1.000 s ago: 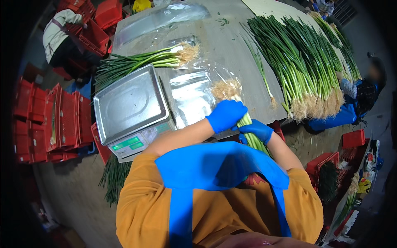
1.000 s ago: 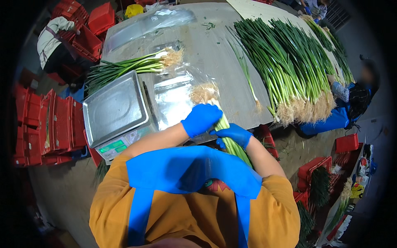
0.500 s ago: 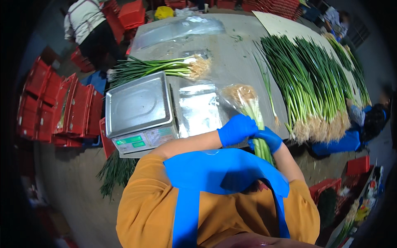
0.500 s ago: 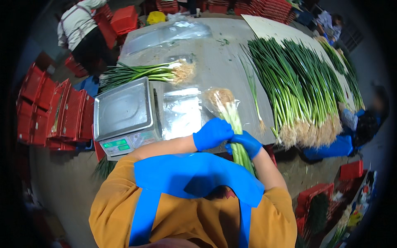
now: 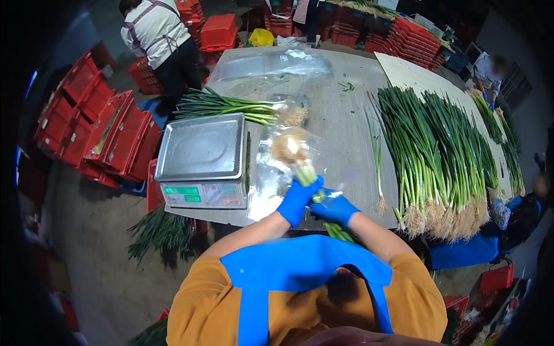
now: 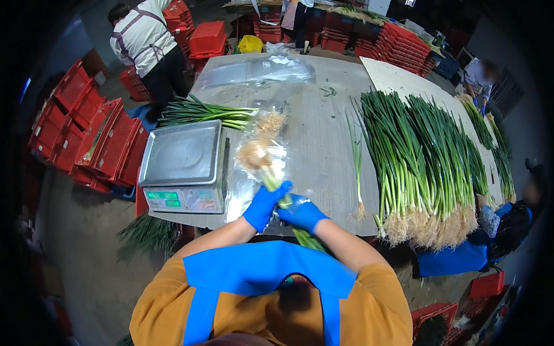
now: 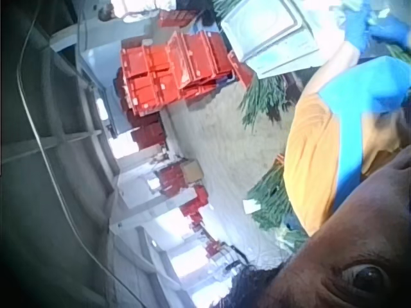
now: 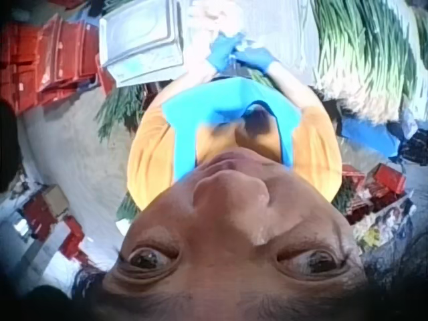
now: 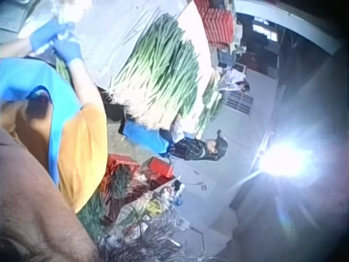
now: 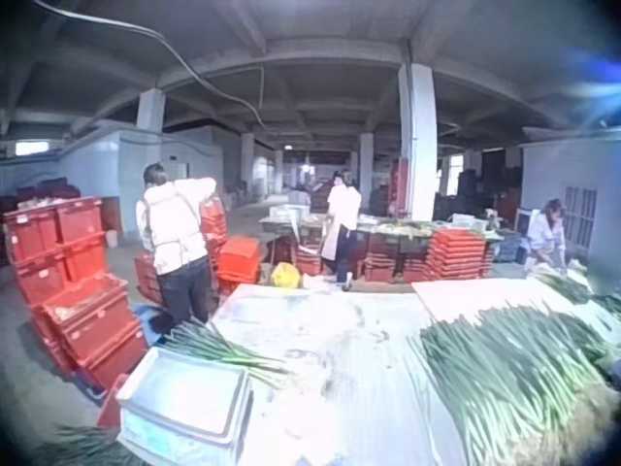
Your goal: The person repeatedly gathers bundles of green onions, places them on a digital scale, and then removes them to a nearby red crate. The process is repeated continuously with multiple bundles.
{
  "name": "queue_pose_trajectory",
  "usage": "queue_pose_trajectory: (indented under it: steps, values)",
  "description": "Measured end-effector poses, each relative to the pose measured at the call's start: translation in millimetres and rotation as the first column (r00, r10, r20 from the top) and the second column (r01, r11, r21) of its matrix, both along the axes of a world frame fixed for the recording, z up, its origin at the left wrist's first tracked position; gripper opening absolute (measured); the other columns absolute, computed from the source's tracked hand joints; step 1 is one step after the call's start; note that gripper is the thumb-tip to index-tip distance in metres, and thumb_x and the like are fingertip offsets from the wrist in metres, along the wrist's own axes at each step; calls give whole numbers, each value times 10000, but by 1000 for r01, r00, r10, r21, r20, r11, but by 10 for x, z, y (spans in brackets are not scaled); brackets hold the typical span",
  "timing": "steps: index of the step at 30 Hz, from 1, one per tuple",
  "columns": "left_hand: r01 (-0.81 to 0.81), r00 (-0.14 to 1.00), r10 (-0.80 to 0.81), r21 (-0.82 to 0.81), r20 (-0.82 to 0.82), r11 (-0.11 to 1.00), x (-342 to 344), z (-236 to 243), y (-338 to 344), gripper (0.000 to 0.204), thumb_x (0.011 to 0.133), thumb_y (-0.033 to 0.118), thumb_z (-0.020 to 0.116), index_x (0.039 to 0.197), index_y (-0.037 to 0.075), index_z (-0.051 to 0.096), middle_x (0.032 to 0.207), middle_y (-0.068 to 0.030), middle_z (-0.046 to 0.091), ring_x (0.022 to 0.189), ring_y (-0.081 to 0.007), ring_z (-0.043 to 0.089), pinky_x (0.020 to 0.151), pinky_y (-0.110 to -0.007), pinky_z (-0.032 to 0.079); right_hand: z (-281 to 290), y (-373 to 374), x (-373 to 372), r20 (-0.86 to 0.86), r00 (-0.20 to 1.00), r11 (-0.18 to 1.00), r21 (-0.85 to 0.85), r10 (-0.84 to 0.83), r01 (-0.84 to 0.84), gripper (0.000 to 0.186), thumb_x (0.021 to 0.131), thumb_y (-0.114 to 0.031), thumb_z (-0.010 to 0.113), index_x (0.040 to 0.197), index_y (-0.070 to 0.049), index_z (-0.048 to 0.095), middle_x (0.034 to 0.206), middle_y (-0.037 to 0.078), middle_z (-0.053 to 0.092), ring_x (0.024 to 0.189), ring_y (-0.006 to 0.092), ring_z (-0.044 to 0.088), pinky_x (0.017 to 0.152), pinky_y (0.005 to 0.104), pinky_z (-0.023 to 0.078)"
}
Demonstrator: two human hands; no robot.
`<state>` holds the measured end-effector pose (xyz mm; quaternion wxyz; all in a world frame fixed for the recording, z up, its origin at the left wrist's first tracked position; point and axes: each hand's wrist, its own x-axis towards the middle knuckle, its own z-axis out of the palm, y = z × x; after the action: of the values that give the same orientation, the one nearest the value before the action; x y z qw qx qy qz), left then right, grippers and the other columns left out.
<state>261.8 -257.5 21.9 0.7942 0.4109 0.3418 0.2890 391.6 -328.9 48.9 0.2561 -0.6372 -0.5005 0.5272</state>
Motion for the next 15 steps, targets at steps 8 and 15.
queue_pose_trajectory:
  steps: [8, 15]
  values:
    - [-590, 780, 584, -48, 224, 806, -1143, 297, 146, 282, 826, 93, 705, 1071, 59, 568, 859, -60, 601, 773, -167, 605, 719, -304, 514, 78, 0, -582, -386, 793, 855, -19, 472, -518, 807, 800, -349, 749, 1430, -64, 333, 1315, 136, 515, 1130, 215, 519, 987, 362, 422]
    - [-839, 507, 815, -55, 280, 541, -3282, 240, 208, 355, 895, 185, 624, 1199, 38, 514, 917, -65, 563, 804, -169, 585, 763, -339, 531, -433, -286, -1281, -435, 681, 762, 20, 589, -647, 918, 823, -240, 746, 1516, -107, 159, 1505, 116, 308, 1351, 206, 316, 1112, 367, 265]
